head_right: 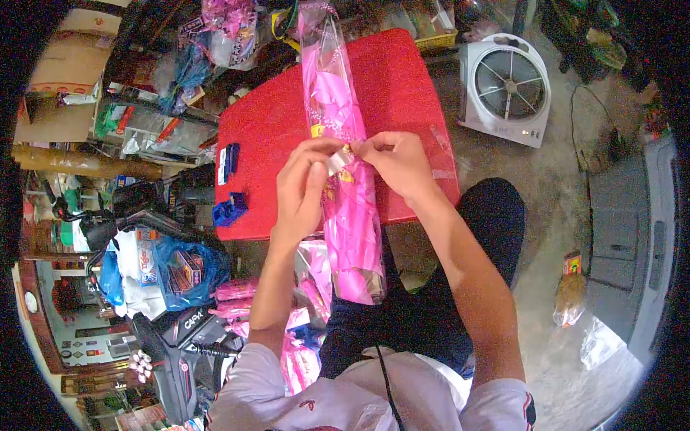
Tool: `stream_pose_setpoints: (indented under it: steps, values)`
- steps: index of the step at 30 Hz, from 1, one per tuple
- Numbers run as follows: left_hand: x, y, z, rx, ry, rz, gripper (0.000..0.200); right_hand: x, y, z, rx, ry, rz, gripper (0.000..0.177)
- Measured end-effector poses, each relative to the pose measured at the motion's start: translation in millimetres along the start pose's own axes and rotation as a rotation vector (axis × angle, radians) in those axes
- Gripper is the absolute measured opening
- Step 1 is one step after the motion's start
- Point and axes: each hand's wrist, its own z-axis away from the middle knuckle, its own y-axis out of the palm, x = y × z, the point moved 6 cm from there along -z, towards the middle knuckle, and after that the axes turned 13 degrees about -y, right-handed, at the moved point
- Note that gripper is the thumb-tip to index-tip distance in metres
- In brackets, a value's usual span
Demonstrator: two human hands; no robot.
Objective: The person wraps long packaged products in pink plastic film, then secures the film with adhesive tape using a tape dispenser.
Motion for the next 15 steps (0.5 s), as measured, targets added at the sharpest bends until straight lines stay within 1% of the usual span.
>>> stream_pose_setpoints:
  steps: [1, 4, 7, 10, 11, 13, 15]
  values:
    - [-1.3, 0.6, -0.4, -0.004, 0.018, -0.027, 0.022, 1.7, 0.9, 0.1, -0.014, 0.002, -0.011, 0.020]
    - [-3.6, 0.9, -4.2, 0.003, 0.143, -0.216, 0.019, -2.2, -0.7, -0.1, -0.055, 0.005, 0.000, 0.021]
    - [-7.1, 6.0, -9.2, 0.059, 0.181, -0.306, 0.017, -5.3, -1.6, -1.3, -0.082, 0.018, -0.014, 0.019]
    - [2.6, 10.2, -15.3, 0.068, 0.135, -0.245, 0.017, -9.9, -2.8, -2.6, -0.092, -0.017, -0.031, 0.017]
    - [1.9, 12.1, -16.2, 0.066, 0.147, -0.256, 0.018, -10.3, -3.3, -2.7, -0.095, -0.039, -0.033, 0.017]
    - [1.3, 16.3, -16.5, 0.063, 0.166, -0.279, 0.020, -6.0, -3.4, -0.8, -0.104, -0.013, -0.009, 0.017]
    - [6.6, 18.1, -17.2, 0.051, 0.124, -0.214, 0.019, -3.5, -3.4, 0.3, -0.110, 0.019, 0.010, 0.017]
